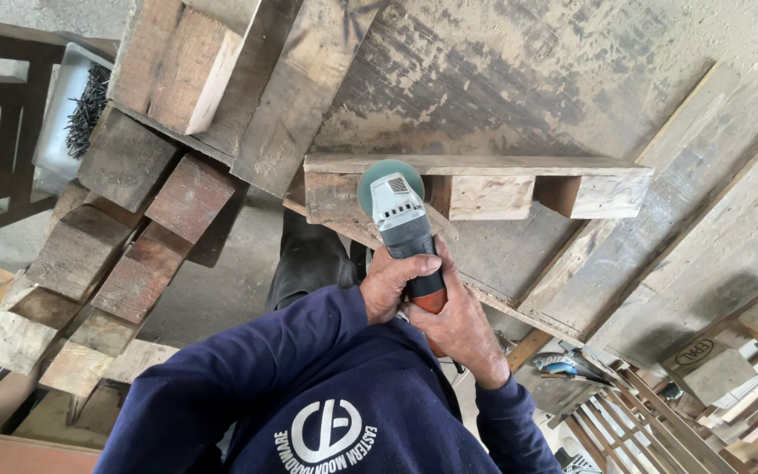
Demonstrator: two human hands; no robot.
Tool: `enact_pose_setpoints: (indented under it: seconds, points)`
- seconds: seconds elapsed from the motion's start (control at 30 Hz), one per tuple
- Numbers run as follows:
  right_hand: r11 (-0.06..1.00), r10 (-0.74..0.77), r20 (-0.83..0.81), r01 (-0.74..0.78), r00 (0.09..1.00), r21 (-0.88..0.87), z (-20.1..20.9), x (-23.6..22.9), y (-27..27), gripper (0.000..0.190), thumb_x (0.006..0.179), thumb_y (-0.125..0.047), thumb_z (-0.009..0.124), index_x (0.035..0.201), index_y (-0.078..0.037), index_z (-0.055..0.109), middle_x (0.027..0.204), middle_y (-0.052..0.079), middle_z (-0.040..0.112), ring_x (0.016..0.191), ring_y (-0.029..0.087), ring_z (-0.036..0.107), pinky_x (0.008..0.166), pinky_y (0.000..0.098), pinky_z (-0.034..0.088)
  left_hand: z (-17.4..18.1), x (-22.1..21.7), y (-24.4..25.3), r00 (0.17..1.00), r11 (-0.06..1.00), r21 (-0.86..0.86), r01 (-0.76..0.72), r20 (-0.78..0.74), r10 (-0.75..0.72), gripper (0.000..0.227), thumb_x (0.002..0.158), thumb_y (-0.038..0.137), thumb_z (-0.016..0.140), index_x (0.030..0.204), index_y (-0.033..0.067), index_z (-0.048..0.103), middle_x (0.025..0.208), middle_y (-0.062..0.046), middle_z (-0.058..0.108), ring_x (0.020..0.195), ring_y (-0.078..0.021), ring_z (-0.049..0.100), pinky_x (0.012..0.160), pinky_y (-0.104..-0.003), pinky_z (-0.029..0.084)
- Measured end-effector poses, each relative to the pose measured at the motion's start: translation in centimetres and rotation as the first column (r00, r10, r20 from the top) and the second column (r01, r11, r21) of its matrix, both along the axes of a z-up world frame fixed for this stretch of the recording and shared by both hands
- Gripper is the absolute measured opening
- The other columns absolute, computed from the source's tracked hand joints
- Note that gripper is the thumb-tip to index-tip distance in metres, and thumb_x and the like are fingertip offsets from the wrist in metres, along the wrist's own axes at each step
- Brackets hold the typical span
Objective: The person uses an angle grinder to smooth the surface of a wooden pallet. They move the tool back and forth across the wood, generating sparks, and briefly pause to reposition the pallet with their hand before resuming the grinding process.
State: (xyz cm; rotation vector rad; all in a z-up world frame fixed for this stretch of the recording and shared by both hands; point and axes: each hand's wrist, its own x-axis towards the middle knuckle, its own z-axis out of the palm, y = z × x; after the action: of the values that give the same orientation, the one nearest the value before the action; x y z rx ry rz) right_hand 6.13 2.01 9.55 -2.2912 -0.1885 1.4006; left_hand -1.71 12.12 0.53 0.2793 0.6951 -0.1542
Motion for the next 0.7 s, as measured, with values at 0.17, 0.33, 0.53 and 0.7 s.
enact_pose_setpoints:
  seconds: [0.17, 0.33, 0.53, 0.7]
  points:
    - [0.998, -0.057, 0.022, 0.056, 0.998, 0.033, -0.2, 0.4, -1.7, 0.107, 0.072, -0.026, 0.077, 0.162, -0.016, 0.02, 0.12, 0.021, 0.07, 0.108, 0.032, 0.074, 0.091, 0.0425, 0.059, -0.3, 1.4, -1.5, 0.999, 0.999, -0.015, 0.046, -0.011, -0.046, 0.034, 0.082, 0.017, 0.079, 0.111, 0.0048, 0.067, 0.1, -0.007, 0.069, 0.094, -0.019, 0.068, 0.088, -0.037, 0.058]
    - [0.993, -0.096, 0.035, 0.093, 0.995, 0.077, -1.2, 0.6, -3.8, 0.109, 0.073, -0.024, 0.079, 0.162, -0.012, 0.017, 0.13, 0.02, 0.064, 0.114, 0.029, 0.071, 0.094, 0.0409, 0.058, -0.6, 2.4, -2.8, 0.994, 0.994, -0.01, 0.108, 0.006, -0.108, 0.033, 0.081, 0.017, 0.079, 0.109, 0.0048, 0.067, 0.099, -0.008, 0.07, 0.092, -0.0195, 0.069, 0.087, -0.038, 0.059]
    - [0.969, -0.206, 0.053, 0.196, 0.977, 0.151, -0.9, 1.5, -5.5, 0.106, 0.076, -0.015, 0.077, 0.162, -0.01, 0.014, 0.135, 0.021, 0.059, 0.117, 0.028, 0.067, 0.095, 0.0398, 0.058, -1.1, 4.9, -5.0, 0.984, 0.987, 0.011, 0.158, 0.077, -0.158, 0.031, 0.083, 0.017, 0.079, 0.109, 0.0038, 0.067, 0.099, -0.009, 0.071, 0.091, -0.0193, 0.07, 0.088, -0.037, 0.06]
    - [0.935, -0.313, 0.042, 0.3, 0.949, 0.187, -0.1, 2.1, -5.0, 0.103, 0.077, -0.011, 0.072, 0.162, -0.009, 0.014, 0.129, 0.022, 0.06, 0.114, 0.028, 0.068, 0.09, 0.0397, 0.061, -1.4, 6.4, -5.6, 0.976, 0.979, 0.0, 0.204, 0.079, -0.203, 0.032, 0.083, 0.017, 0.079, 0.11, 0.0034, 0.068, 0.097, -0.009, 0.071, 0.089, -0.0198, 0.07, 0.085, -0.039, 0.06]
